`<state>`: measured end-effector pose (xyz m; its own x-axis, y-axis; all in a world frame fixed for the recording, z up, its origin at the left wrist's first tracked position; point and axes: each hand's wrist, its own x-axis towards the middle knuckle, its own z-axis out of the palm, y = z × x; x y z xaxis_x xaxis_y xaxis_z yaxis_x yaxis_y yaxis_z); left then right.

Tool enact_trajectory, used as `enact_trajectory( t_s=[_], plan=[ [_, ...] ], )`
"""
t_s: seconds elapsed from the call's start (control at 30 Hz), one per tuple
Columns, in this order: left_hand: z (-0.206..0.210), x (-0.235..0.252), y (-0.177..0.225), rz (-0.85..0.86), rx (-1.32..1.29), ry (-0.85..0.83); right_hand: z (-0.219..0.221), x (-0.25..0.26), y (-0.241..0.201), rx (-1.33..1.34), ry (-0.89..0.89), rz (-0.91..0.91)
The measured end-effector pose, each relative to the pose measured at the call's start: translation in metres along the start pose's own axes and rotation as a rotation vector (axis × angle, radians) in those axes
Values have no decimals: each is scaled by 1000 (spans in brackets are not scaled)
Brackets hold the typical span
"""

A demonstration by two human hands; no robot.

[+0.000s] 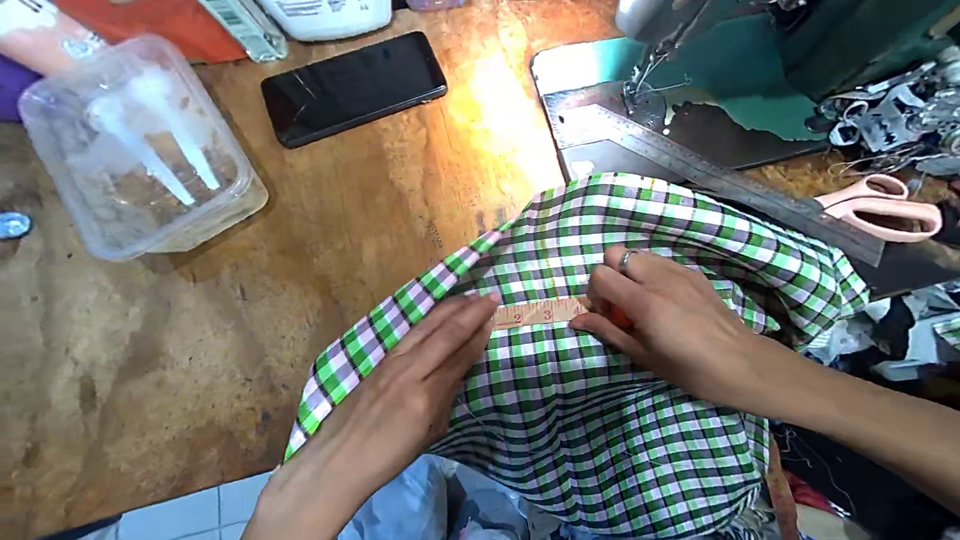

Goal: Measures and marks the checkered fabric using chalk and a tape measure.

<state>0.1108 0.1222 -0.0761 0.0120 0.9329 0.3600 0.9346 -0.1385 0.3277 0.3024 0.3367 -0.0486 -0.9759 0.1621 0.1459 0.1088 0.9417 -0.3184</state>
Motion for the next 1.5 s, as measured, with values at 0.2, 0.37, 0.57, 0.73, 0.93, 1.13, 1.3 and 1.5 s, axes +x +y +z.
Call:
enact_trajectory(
  t_s=[0.2, 0.37, 0.57, 0.73, 0.93, 1.13, 1.3, 1.5],
  plan=[
    [-3, 19, 27, -63, 197, -65, 11, -1, 13, -14, 32, -136],
    [2, 27, 45, -143, 254, -95, 14, -2, 18, 5, 66, -215],
    [1, 29, 53, -173, 305, -144, 14, -5, 22, -35, 127, -302],
    [5, 30, 56, -208, 339, -147, 17, -6, 22, -56, 146, -319],
    [19, 12, 43, -227, 233, -41, 19, -5, 22, -33, 133, -335],
    [23, -9, 32, -329, 60, 43, 21, -5, 25, 6, 135, -341],
    [10, -12, 33, -522, -63, 33, 19, -5, 27, 14, 101, -362],
    [11, -18, 21, -537, -357, 123, 15, -6, 27, 3, 73, -360]
  ],
)
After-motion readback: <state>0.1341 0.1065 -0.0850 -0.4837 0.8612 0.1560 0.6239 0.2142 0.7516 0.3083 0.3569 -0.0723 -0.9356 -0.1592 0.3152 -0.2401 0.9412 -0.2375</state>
